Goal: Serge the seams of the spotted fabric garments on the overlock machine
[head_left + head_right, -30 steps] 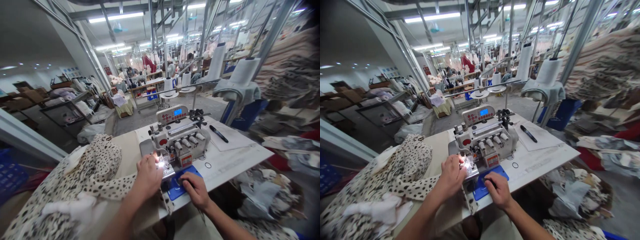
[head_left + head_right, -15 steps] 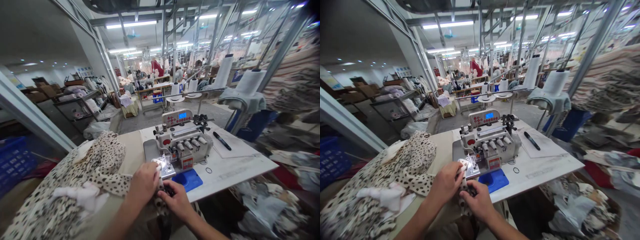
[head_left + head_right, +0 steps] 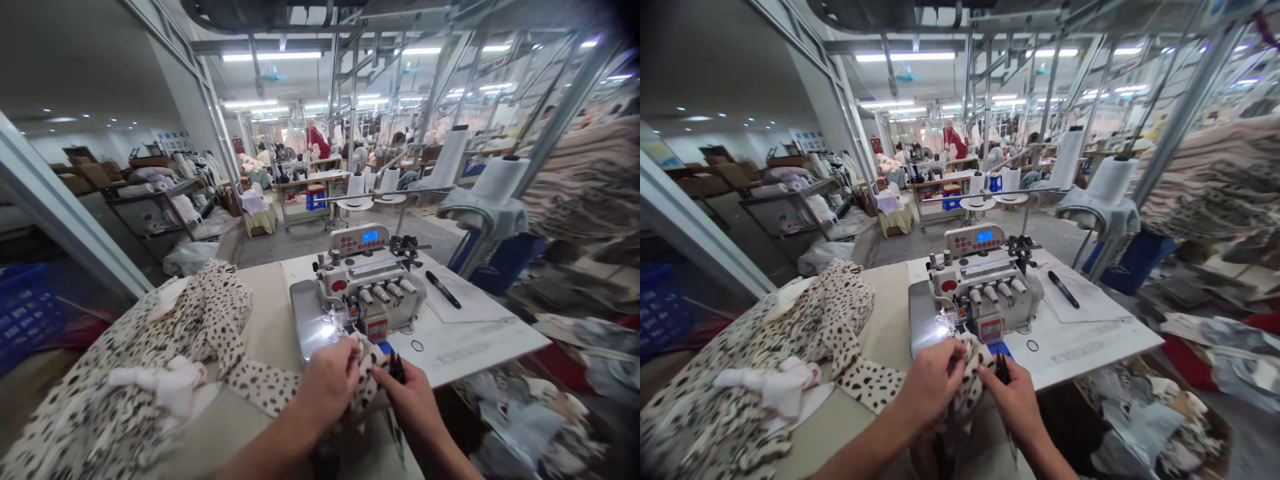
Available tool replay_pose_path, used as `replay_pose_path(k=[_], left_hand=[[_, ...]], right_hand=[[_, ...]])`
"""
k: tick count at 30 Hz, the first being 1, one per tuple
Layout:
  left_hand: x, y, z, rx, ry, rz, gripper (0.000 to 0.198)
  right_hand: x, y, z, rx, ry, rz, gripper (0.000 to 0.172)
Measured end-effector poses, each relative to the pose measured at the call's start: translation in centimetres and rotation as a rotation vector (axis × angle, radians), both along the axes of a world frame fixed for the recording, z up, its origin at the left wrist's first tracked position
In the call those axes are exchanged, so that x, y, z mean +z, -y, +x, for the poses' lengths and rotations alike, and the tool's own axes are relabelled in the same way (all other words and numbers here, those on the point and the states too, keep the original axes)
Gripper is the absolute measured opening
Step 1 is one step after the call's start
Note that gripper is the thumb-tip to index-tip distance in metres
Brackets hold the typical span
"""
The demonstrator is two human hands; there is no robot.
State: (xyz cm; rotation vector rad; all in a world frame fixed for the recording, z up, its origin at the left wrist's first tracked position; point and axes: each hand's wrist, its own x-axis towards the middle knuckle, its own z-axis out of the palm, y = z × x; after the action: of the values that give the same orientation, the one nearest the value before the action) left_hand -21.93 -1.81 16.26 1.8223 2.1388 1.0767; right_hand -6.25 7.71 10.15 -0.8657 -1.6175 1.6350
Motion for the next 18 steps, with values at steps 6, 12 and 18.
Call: replay_pose_path(k=[6, 12, 18], left_hand=[[4.7, 7.0, -9.6, 0.143, -0.214, 0.008, 0.027], [6.1, 15.7, -15.6, 0.535, -0.508, 0.129, 0.021], [1.1, 23.5, -11.7, 0.305, -0.495, -0.343, 0.039]], right_hand=[[4.0, 2.3, -0.5, 0.468, 0.441, 0.545, 0.007], [4.0, 4.7, -5.8, 0.224, 0.316, 1.146, 0.022], [-0.1, 6.0, -7.5, 0.451, 0.292, 1.432, 0.013]])
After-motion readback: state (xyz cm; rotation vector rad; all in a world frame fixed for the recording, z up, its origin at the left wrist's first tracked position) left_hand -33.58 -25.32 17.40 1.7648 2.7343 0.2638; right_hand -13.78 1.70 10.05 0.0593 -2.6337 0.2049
